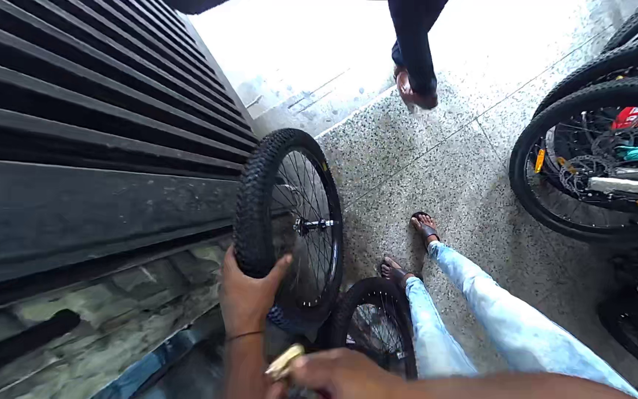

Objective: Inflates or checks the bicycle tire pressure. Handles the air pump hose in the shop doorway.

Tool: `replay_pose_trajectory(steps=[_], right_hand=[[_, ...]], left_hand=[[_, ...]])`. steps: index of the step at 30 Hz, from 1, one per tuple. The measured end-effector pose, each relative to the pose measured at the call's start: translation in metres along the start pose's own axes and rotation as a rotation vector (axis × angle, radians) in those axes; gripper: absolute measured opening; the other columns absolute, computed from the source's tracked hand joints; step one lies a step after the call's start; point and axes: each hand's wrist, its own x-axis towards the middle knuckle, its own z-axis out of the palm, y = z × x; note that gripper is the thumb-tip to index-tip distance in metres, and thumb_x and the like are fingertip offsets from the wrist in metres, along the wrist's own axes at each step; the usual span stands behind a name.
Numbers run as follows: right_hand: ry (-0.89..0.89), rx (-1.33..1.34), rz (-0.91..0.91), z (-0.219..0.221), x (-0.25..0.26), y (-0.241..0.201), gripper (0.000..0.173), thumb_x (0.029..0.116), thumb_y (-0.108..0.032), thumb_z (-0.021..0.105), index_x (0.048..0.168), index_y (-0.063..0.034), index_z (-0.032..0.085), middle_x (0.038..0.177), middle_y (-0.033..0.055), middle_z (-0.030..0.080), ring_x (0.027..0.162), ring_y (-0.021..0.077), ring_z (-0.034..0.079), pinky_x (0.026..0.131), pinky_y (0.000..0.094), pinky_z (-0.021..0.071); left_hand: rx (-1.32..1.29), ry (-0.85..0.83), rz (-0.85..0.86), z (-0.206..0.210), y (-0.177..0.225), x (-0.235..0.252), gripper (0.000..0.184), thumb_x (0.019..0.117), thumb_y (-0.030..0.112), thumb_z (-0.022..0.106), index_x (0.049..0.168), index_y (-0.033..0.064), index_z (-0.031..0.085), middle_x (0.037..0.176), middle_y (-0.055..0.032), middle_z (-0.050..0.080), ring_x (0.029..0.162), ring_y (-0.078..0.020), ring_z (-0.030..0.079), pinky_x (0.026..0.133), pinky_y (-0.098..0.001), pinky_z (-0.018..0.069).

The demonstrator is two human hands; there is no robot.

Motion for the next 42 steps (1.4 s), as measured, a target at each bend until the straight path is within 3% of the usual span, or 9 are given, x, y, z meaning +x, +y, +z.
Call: replay_pose_trajectory(steps=[3,7,10,13,17,26,31,39,42], right_hand=[[0.191,-0.179,-0.088,-0.075,0.025,-0.006,0.031,0.1125,-0.041,0.034,0.131,-0.0203,0.047,0.074,-0.0026,0.055,0.044,0.003,0.036,0.037,0.0182,0.0304],[0.31,-0.365,-0.183,-0.14,0.092,-0.035,0.038,0.1122,-0.044,0.034,0.142,-0.0227,0.042,0.075,0.0003,0.055,0.046,0.0062,0.038,0.041,0.0208,0.0311],[0.213,-0.587,-0.142,-0.138,0.141,-0.04,0.039,0.1124,-0.042,0.035,0.142,-0.0199,0.049,0.073,0.0025,0.054,0.047,0.0092,0.04,0.043,0.0235,0.0335],[0.194,-0.648,-0.181,-0.125,0.188,-0.038,0.043,0.1128,-0.04,0.036,0.142,-0.0165,0.056,0.076,0.0054,0.059,0.05,0.0098,0.044,0.045,0.0247,0.0349],[0.23,-0.621,-0.253,-0.117,0.236,-0.04,0.041,0.1124,-0.034,0.04,0.139,-0.0118,0.061,0.096,0.0123,0.068,0.073,0.0172,0.062,0.069,0.0366,0.0533],[0.107,-0.602,-0.364,-0.123,0.25,-0.033,0.038,0.1117,-0.03,0.043,0.136,-0.0102,0.063,0.091,0.0088,0.065,0.066,0.0128,0.055,0.061,0.0314,0.0488],[0.042,-0.654,-0.453,-0.13,0.253,-0.032,0.04,0.1122,-0.029,0.04,0.136,-0.0081,0.063,0.11,0.0152,0.07,0.092,0.0212,0.066,0.084,0.0431,0.0546],[0.003,-0.634,-0.46,-0.124,0.245,-0.032,0.04,0.1121,-0.023,0.038,0.136,-0.0021,0.062,0.12,0.017,0.069,0.105,0.0219,0.066,0.094,0.0435,0.0527],[-0.019,-0.615,-0.433,-0.125,0.238,-0.032,0.04,0.1127,-0.024,0.036,0.137,-0.0028,0.06,0.109,0.0152,0.066,0.086,0.0179,0.06,0.076,0.0383,0.051]], left_hand=[[-0.014,0.105,-0.108,0.022,-0.042,-0.033,0.089,0.083,0.041,0.084,0.146,-0.0067,0.044,0.134,-0.0344,0.057,0.127,-0.0464,0.056,0.108,-0.0628,0.042],[-0.135,0.268,-0.038,0.054,-0.069,-0.046,0.083,0.0889,0.036,0.072,0.147,-0.0122,0.038,0.14,-0.0331,0.053,0.133,-0.0326,0.055,0.115,-0.0414,0.0406],[-0.175,0.38,-0.025,0.066,-0.063,-0.05,0.079,0.0927,0.04,0.069,0.144,-0.0138,0.042,0.139,-0.0322,0.055,0.133,-0.027,0.055,0.115,-0.033,0.0398],[-0.1,0.436,-0.017,0.071,-0.049,-0.05,0.079,0.0914,0.043,0.07,0.141,-0.0136,0.047,0.134,-0.0327,0.058,0.129,-0.0292,0.059,0.112,-0.0357,0.0423],[-0.064,0.479,0.093,0.079,-0.049,-0.054,0.093,0.0901,0.054,0.064,0.149,-0.0121,0.037,0.145,-0.0334,0.05,0.137,-0.0309,0.052,0.116,-0.0356,0.0386],[-0.07,0.518,0.097,0.081,-0.05,-0.053,0.082,0.0868,0.04,0.073,0.139,-0.0173,0.046,0.131,-0.0347,0.058,0.124,-0.0256,0.06,0.109,-0.0292,0.0442],[-0.078,0.54,0.116,0.085,-0.044,-0.051,0.077,0.0861,0.04,0.074,0.132,-0.0182,0.051,0.123,-0.0329,0.063,0.118,-0.0198,0.064,0.104,-0.0263,0.0467],[-0.031,0.574,0.111,0.084,-0.051,-0.053,0.081,0.085,0.042,0.075,0.131,-0.0205,0.051,0.122,-0.0348,0.063,0.118,-0.0202,0.065,0.105,-0.0246,0.0455],[-0.034,0.561,0.096,0.084,-0.047,-0.056,0.082,0.0839,0.039,0.076,0.132,-0.0218,0.05,0.123,-0.036,0.062,0.118,-0.0201,0.065,0.106,-0.0238,0.0449]])
